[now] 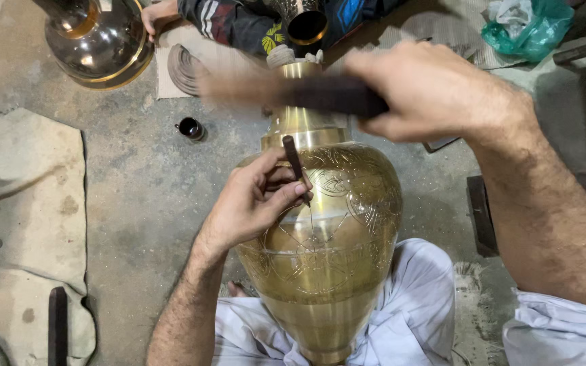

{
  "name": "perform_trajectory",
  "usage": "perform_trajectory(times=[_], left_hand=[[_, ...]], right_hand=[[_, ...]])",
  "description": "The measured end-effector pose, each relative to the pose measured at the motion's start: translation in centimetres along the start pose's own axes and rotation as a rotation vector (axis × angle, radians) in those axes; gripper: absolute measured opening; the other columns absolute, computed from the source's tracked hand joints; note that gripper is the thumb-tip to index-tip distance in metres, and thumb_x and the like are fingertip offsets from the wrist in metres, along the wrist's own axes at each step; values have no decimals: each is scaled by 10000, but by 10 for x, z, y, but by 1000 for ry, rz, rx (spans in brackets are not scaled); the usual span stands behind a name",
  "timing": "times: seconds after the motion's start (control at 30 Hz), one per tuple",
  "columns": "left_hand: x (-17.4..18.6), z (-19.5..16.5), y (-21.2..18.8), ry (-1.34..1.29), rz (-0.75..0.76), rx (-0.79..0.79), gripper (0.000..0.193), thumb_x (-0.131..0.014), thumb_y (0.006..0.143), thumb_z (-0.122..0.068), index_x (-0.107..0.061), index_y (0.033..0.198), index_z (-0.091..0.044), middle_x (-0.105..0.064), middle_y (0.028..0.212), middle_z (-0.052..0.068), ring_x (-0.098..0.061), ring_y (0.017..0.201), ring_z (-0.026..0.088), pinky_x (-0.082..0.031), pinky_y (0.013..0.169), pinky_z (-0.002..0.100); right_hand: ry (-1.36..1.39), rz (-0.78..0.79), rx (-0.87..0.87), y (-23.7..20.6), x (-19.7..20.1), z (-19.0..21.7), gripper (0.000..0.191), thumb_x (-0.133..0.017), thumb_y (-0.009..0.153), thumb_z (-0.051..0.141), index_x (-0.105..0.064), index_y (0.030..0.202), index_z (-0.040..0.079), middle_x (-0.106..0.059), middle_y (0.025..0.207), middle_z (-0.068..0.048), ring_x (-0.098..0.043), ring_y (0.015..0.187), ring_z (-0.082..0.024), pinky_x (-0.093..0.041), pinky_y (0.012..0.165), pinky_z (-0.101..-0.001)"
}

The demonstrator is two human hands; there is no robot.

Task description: The person sits cross-legged on the floor with a large engraved brass vessel held between their legs. They hold a small chisel against the brass surface with one hand and strike it with a wooden mallet held in the other hand, repeatedly tapping to carve decorative patterns into the metal, repositioning the chisel across different spots on the vase.

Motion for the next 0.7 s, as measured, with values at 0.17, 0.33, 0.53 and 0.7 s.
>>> perform_trajectory(times=[0.17,0.33,0.53,0.7], left_hand=[[3,3,6,94,40,108,359,-709,959,-113,-602,1290,-23,-796,1075,106,-783,990,152,-670,910,323],[-4,2,6,-93,-9,-2,292,-691,1035,-100,-568,1282,-4,-773,1113,144,-771,1072,192,-667,993,360],[-10,-15,31,191,254,-37,482,-641,1019,-223,-469,1443,-73,-785,1126,93,-775,1051,175,-649,958,381],[-23,-14,77,474,642,15,476,-635,985,-346,-566,1413,-151,-813,1014,66,-804,930,184,-662,895,408]], right_hand=[[224,-106,41,-11,-7,-6,418,-786,786,204,-647,1153,57,-727,841,-125,-737,726,-269,-573,614,-419],[41,-60,-138,-27,-13,-15,417,-827,799,188,-679,1179,101,-732,794,-102,-722,663,-243,-550,616,-387],[661,-500,-176,-101,-50,-38,501,-878,861,169,-637,1267,1,-676,870,-48,-645,805,-139,-537,735,-271],[601,-373,-513,-152,-119,-62,488,-865,824,188,-635,1218,14,-715,817,-67,-650,634,-153,-546,606,-323]])
Point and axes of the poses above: each hand's wrist, its own y-axis towards the middle knuckle, its own x-axis out of the back of the hand, z = x × y, the point moved 3 cm from there along y, towards the middle knuckle
